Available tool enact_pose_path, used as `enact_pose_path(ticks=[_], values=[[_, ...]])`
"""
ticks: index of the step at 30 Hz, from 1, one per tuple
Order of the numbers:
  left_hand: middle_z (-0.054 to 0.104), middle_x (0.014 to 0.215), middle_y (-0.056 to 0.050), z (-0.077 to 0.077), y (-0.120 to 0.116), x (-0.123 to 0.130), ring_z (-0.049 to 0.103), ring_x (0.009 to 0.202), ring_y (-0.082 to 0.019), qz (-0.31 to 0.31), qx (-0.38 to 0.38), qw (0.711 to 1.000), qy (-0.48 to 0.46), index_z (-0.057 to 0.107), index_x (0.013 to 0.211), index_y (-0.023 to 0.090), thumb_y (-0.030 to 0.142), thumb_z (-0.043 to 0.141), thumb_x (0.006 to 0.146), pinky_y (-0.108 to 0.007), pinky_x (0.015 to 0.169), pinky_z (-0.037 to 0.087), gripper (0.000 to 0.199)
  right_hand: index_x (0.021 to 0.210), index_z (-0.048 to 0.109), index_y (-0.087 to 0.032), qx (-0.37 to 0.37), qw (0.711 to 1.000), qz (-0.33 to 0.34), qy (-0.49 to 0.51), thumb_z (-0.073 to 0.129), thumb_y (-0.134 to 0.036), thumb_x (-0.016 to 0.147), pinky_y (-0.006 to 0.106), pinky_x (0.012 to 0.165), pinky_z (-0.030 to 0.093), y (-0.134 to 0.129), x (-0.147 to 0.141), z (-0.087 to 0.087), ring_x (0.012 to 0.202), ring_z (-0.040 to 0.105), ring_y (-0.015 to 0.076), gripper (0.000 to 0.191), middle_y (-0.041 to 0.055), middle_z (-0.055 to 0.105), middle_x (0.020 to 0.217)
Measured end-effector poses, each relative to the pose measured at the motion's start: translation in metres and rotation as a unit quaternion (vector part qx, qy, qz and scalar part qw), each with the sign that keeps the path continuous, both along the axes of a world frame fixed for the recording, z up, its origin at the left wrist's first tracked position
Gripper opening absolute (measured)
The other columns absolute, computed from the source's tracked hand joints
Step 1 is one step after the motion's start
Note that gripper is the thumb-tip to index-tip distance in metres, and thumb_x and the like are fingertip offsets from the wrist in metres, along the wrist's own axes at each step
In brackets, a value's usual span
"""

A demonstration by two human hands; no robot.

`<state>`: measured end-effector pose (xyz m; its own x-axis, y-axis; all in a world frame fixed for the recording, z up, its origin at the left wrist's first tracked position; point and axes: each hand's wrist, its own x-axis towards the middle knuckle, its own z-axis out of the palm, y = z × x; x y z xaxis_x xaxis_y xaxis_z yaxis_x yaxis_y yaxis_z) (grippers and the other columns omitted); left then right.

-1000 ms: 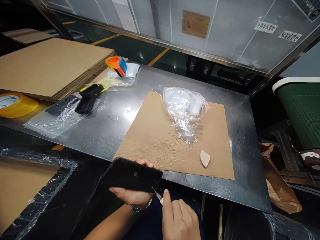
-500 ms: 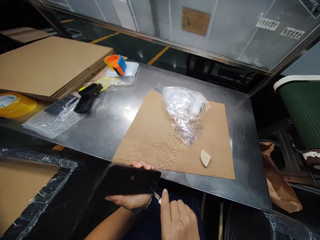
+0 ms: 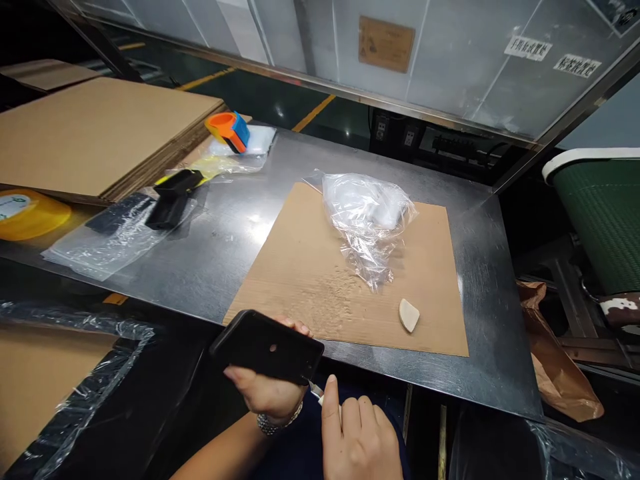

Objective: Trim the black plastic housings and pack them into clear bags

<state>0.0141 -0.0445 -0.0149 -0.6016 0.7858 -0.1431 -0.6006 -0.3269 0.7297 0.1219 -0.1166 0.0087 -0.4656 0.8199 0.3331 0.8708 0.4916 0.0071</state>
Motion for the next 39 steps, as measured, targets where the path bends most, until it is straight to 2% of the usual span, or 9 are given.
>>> enact_pose_path(ticks=[6, 10, 14, 16, 19, 22, 24, 29, 39], values=[[0.064, 0.075, -0.005, -0.002, 0.001, -0.004, 0.060, 0.064, -0.017, -0.071, -0.107, 0.991, -0.029, 0.063, 0.089, 0.015, 0.065, 0.046, 0.073, -0.027, 0.055, 0.049, 0.055, 0.122, 0.052, -0.009, 0.003, 1.000, -0.019, -0.009, 0.035, -0.009, 0.088, 0.029, 0.051, 0.032, 0.007, 0.008, 0.005, 0.051, 0.045, 0.0134, 0.038, 0.0011, 0.048, 0.055], [0.065, 0.070, -0.006, 0.002, 0.005, -0.006, 0.061, 0.059, -0.015, -0.115, -0.150, 0.979, -0.080, 0.065, 0.082, 0.012, 0.064, 0.047, 0.073, -0.024, 0.054, 0.049, 0.056, 0.128, 0.044, -0.006, -0.026, 0.996, -0.020, 0.079, 0.039, -0.014, 0.090, 0.027, 0.056, 0.039, 0.013, 0.014, 0.002, 0.055, 0.050, 0.0136, 0.040, 0.0021, 0.052, 0.060], [0.066, 0.068, -0.007, 0.009, 0.009, -0.006, 0.061, 0.057, -0.015, -0.173, -0.201, 0.953, -0.145, 0.065, 0.079, 0.010, 0.056, 0.040, 0.082, -0.024, 0.053, 0.050, 0.053, 0.126, 0.048, -0.010, -0.090, 0.984, -0.062, 0.143, 0.036, -0.019, 0.093, 0.026, 0.058, 0.043, 0.021, 0.026, -0.011, 0.062, 0.056, 0.0148, 0.036, 0.0050, 0.059, 0.070], [0.065, 0.068, -0.007, 0.011, 0.010, -0.006, 0.061, 0.056, -0.015, -0.206, -0.211, 0.940, -0.173, 0.065, 0.079, 0.009, 0.050, 0.036, 0.086, -0.025, 0.052, 0.050, 0.050, 0.125, 0.049, -0.014, -0.106, 0.978, -0.121, 0.136, 0.033, -0.025, 0.094, 0.026, 0.059, 0.044, 0.028, 0.040, -0.022, 0.070, 0.060, 0.0162, 0.037, 0.0074, 0.064, 0.082], [0.064, 0.069, -0.007, 0.013, 0.011, -0.007, 0.060, 0.055, -0.015, -0.247, -0.209, 0.927, -0.187, 0.064, 0.080, 0.009, 0.043, 0.034, 0.089, -0.025, 0.051, 0.050, 0.046, 0.124, 0.051, -0.020, -0.105, 0.955, -0.265, 0.079, 0.031, -0.033, 0.094, 0.025, 0.055, 0.043, 0.042, 0.074, -0.044, 0.077, 0.062, 0.0183, 0.038, 0.0072, 0.065, 0.096], [0.064, 0.071, -0.007, 0.013, 0.011, -0.008, 0.060, 0.055, -0.015, -0.272, -0.209, 0.921, -0.183, 0.063, 0.083, 0.010, 0.040, 0.034, 0.089, -0.025, 0.050, 0.050, 0.042, 0.123, 0.052, -0.021, -0.121, 0.916, -0.382, 0.003, 0.034, -0.034, 0.093, 0.027, 0.054, 0.042, 0.056, 0.110, -0.066, 0.079, 0.062, 0.0199, 0.037, 0.0065, 0.065, 0.094], [0.064, 0.072, -0.007, 0.013, 0.011, -0.007, 0.060, 0.056, -0.015, -0.285, -0.204, 0.918, -0.187, 0.063, 0.084, 0.010, 0.039, 0.034, 0.090, -0.026, 0.051, 0.050, 0.041, 0.123, 0.053, -0.020, -0.128, 0.902, -0.413, -0.023, 0.036, -0.031, 0.093, 0.028, 0.056, 0.041, 0.063, 0.129, -0.078, 0.080, 0.060, 0.0204, 0.036, 0.0069, 0.064, 0.090], [0.063, 0.072, -0.007, 0.012, 0.012, -0.005, 0.060, 0.057, -0.016, -0.305, -0.199, 0.908, -0.205, 0.062, 0.086, 0.010, 0.041, 0.034, 0.089, -0.026, 0.052, 0.051, 0.042, 0.122, 0.053, -0.020, -0.117, 0.895, -0.429, -0.029, 0.039, -0.028, 0.092, 0.029, 0.061, 0.038, 0.072, 0.145, -0.096, 0.082, 0.056, 0.0218, 0.034, 0.0073, 0.060, 0.082], [0.064, 0.074, -0.007, 0.013, 0.009, -0.005, 0.059, 0.057, -0.015, -0.326, -0.202, 0.901, -0.201, 0.063, 0.084, 0.009, 0.044, 0.035, 0.089, -0.026, 0.052, 0.051, 0.045, 0.118, 0.058, -0.017, -0.072, 0.915, -0.396, 0.015, 0.039, -0.029, 0.091, 0.030, 0.064, 0.035, 0.076, 0.142, -0.104, 0.077, 0.049, 0.0213, 0.035, 0.0074, 0.053, 0.076]])
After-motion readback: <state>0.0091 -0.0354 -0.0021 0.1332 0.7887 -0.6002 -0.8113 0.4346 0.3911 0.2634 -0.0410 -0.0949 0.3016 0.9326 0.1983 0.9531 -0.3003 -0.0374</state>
